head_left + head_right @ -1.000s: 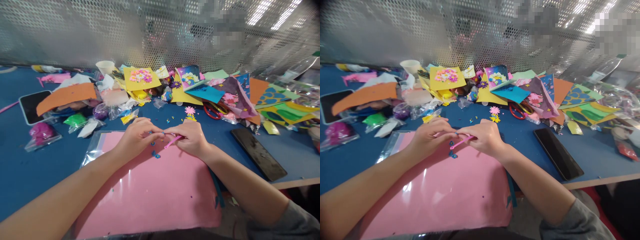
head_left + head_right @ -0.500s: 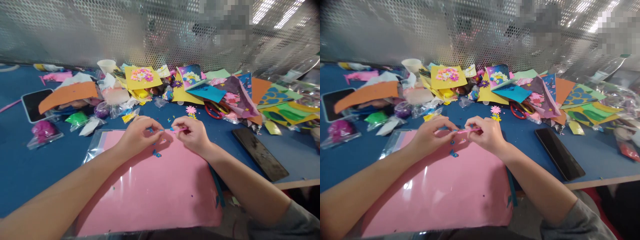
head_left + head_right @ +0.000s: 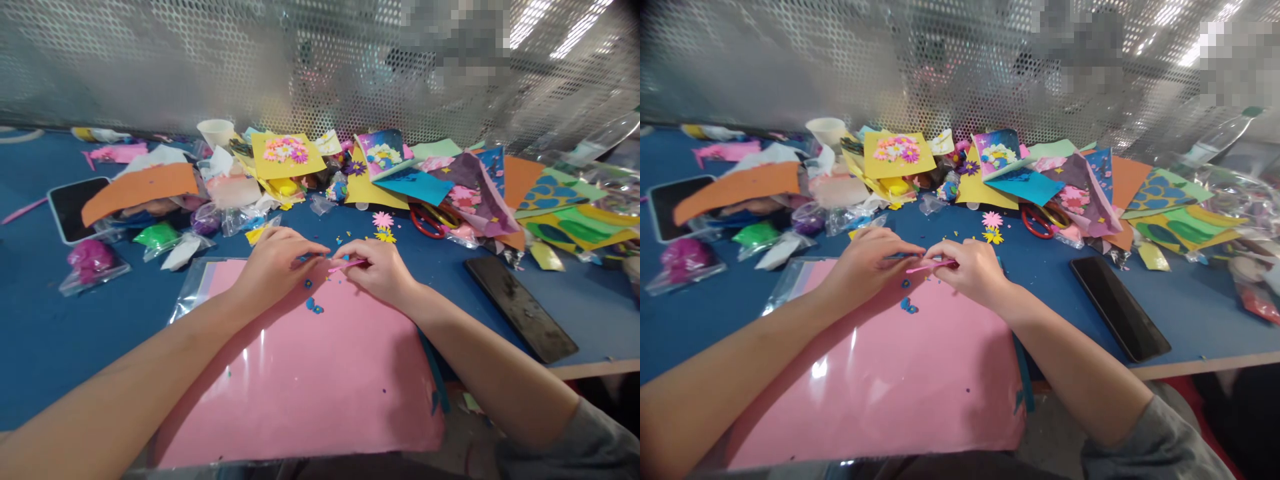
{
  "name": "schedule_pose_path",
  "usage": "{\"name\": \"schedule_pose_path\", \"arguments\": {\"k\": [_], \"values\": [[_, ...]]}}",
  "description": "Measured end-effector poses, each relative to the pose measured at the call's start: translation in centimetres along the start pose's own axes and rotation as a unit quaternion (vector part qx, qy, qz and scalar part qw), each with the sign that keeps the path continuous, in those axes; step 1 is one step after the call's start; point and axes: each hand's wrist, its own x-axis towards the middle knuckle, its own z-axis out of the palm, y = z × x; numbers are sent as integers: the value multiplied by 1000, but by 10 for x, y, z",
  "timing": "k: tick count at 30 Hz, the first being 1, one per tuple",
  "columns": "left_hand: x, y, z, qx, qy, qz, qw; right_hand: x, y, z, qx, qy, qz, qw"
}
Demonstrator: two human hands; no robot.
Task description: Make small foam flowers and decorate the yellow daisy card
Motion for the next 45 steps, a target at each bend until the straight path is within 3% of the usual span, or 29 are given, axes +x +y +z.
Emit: {"name": "schedule_pose_path", "arguments": {"k": [7, 17, 25, 28, 34, 41, 45], "values": [[-1, -1, 0, 23, 16, 29, 999, -3, 3, 3, -49, -29, -22, 998], [-1, 0, 3, 31, 5, -4, 999, -6, -7, -2, -91, -193, -80, 974], [0, 2, 0, 11, -18, -31, 999, -4, -10, -5, -118, -227, -84, 963], [0, 1, -1, 17, -23, -26, 999, -5, -8, -6, -96, -204, -80, 971], [0, 3, -2, 8, -25, 21, 999, -5, -1, -3, -84, -36, -39, 995], [2, 9, -5, -53, -70, 25, 996, -3, -5, 0, -96, 24, -70, 993], [1, 10, -5, -79, -71, 29, 994, -4, -8, 0, -92, 27, -76, 993]]}}
